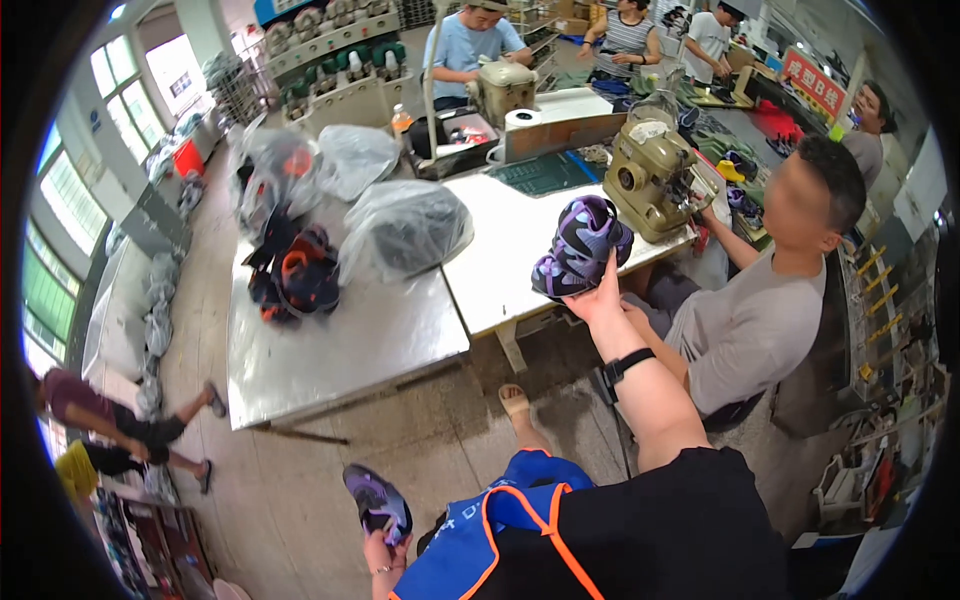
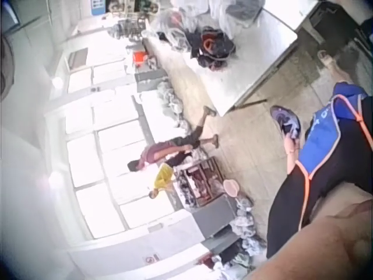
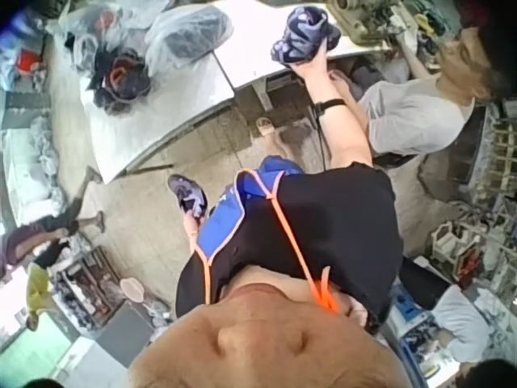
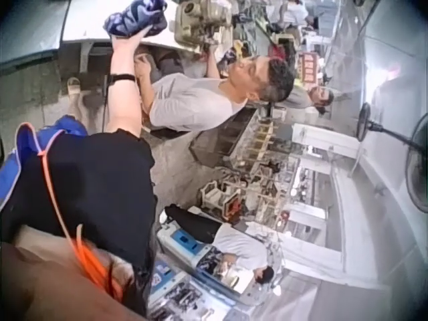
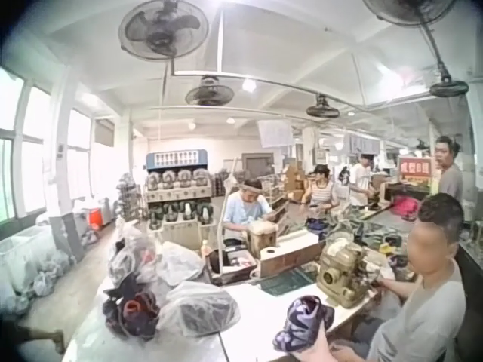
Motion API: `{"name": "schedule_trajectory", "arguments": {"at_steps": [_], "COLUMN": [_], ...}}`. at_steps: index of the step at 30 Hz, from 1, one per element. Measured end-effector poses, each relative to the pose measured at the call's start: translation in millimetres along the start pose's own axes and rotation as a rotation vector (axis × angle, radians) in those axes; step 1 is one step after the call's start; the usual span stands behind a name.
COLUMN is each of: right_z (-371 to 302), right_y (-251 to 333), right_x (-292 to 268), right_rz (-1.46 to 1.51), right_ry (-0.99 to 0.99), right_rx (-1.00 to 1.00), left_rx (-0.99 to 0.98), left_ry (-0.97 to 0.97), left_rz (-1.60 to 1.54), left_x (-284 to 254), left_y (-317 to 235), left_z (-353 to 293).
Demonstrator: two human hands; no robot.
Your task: Load shoe uppers onto a heat-setting or molding machine to shape them.
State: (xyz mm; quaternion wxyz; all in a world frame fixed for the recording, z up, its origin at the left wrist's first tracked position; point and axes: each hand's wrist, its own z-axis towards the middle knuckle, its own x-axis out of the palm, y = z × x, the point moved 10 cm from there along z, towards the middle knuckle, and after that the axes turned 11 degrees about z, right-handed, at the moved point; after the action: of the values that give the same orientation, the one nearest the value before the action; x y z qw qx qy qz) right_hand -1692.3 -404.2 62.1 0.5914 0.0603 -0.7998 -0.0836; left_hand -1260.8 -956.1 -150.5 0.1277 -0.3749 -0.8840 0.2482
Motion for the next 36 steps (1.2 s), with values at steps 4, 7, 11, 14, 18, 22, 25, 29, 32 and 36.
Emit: {"name": "schedule_trajectory", "arguments": {"at_steps": [4, 7, 11, 14, 18, 22, 25, 29, 32, 36], "right_z": [129.7, 196.6, 216.4, 220.6, 159.5, 143.2, 185.7, 252.2, 311.3, 403.7], "right_y": [59.4, 118.8, 126.0, 49.3, -120.1, -133.8, -69.0, 52.1, 132.0, 210.4], "right_x": [-26.0, -101.0, -62.0, -63.3, 9.4, 49.0, 40.5, 35.3, 19.6, 60.9], "right_rz": [0.033, 0.119, -0.475, -0.857, -0.969, -0.799, -0.711, -0.706, -0.828, -0.761], "right_ry": [-0.128, -0.364, -0.3, -0.236, 0.288, 0.262, 0.082, -0.141, -0.353, -0.331], "right_rx": [-0.162, -0.362, -0.787, -0.597, 0.445, 0.444, 0.039, -0.35, -0.482, -0.427], "left_rx": [0.211, 0.17, 0.111, 0.355, 0.5, 0.548, 0.526, 0.509, 0.395, 0.308], "left_ry": [-0.005, -0.062, -0.009, 0.15, 0.393, 0.621, 0.633, 0.598, 0.507, 0.423], "left_rz": [0.381, 0.522, 0.408, 0.482, 0.453, 0.504, 0.648, 0.747, 0.727, 0.745], "left_x": [57.0, 121.9, 238.1, 357.5, 522.7, 618.9, 680.5, 671.0, 638.6, 592.5], "left_y": [-54.5, -113.0, -184.1, -245.6, -287.5, -287.5, -288.3, -293.8, -292.1, -289.8], "left_z": [35.1, 28.8, -1.8, -13.0, -46.0, -27.7, -75.7, -34.0, -8.9, 5.0]}}
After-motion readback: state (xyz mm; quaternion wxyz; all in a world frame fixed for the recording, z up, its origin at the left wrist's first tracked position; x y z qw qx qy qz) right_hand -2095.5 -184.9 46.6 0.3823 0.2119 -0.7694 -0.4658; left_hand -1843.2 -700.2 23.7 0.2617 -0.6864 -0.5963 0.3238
